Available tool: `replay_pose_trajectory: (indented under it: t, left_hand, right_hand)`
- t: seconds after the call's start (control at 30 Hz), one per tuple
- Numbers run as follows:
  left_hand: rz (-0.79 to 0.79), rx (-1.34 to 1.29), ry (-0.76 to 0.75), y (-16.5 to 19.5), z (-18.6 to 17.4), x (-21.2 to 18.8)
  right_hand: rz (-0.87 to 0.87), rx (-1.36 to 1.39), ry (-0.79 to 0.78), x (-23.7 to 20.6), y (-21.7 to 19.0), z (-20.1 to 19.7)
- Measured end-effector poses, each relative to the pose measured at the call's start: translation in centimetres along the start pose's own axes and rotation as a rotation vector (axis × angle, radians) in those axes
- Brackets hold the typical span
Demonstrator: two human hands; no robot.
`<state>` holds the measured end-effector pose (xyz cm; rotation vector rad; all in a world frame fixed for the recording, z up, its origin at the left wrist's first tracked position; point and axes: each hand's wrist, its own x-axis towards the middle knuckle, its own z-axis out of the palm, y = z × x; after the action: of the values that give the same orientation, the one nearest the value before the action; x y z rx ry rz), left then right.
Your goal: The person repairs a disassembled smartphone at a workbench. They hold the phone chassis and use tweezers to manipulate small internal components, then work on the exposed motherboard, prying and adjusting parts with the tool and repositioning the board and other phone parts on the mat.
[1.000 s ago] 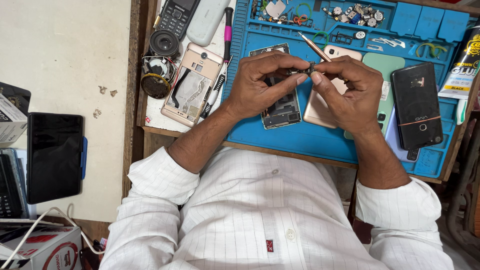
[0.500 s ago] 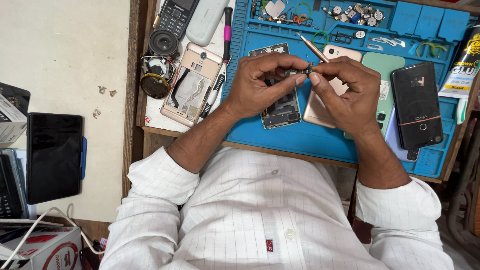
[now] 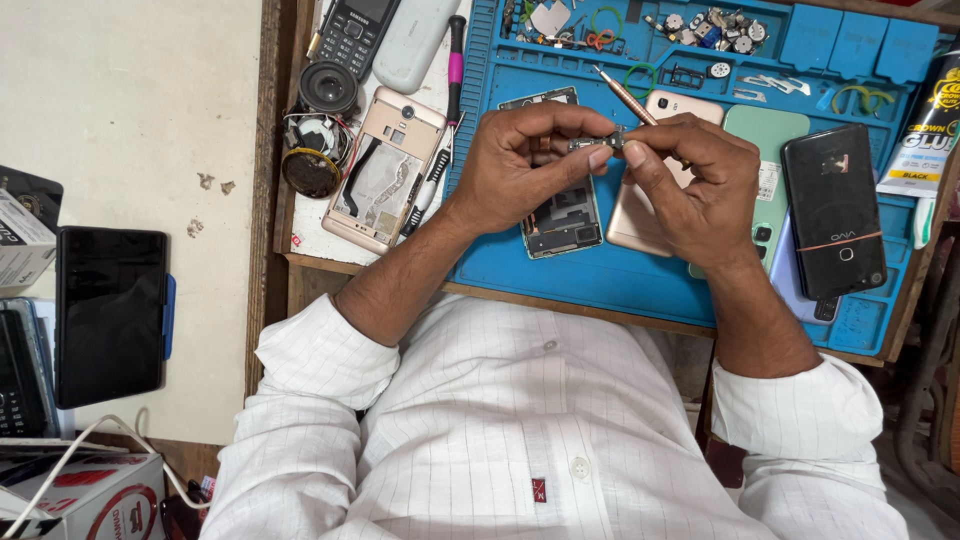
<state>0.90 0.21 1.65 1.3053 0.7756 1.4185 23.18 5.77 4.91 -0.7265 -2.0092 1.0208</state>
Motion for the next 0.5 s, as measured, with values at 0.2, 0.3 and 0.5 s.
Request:
replay_pose_trajectory:
  t: [0.2,0.3,0.5]
  left_hand:
    - [0.050,-0.022,-0.011,0.14,0.03,0.11]
    - [0.071,0.015,-0.005,0.18,0.04,0.07]
    - [0.030,0.040,0.060,-0.11,0.03,0.14]
  right_hand:
    - [0.010,0.069,0.031,-0.25,0.42,-0.05]
    - [0.071,0.201,0.043,-0.36,0.45,0.02]
    - [0.046,0.186,0.055,-0.31,0.58,-0.02]
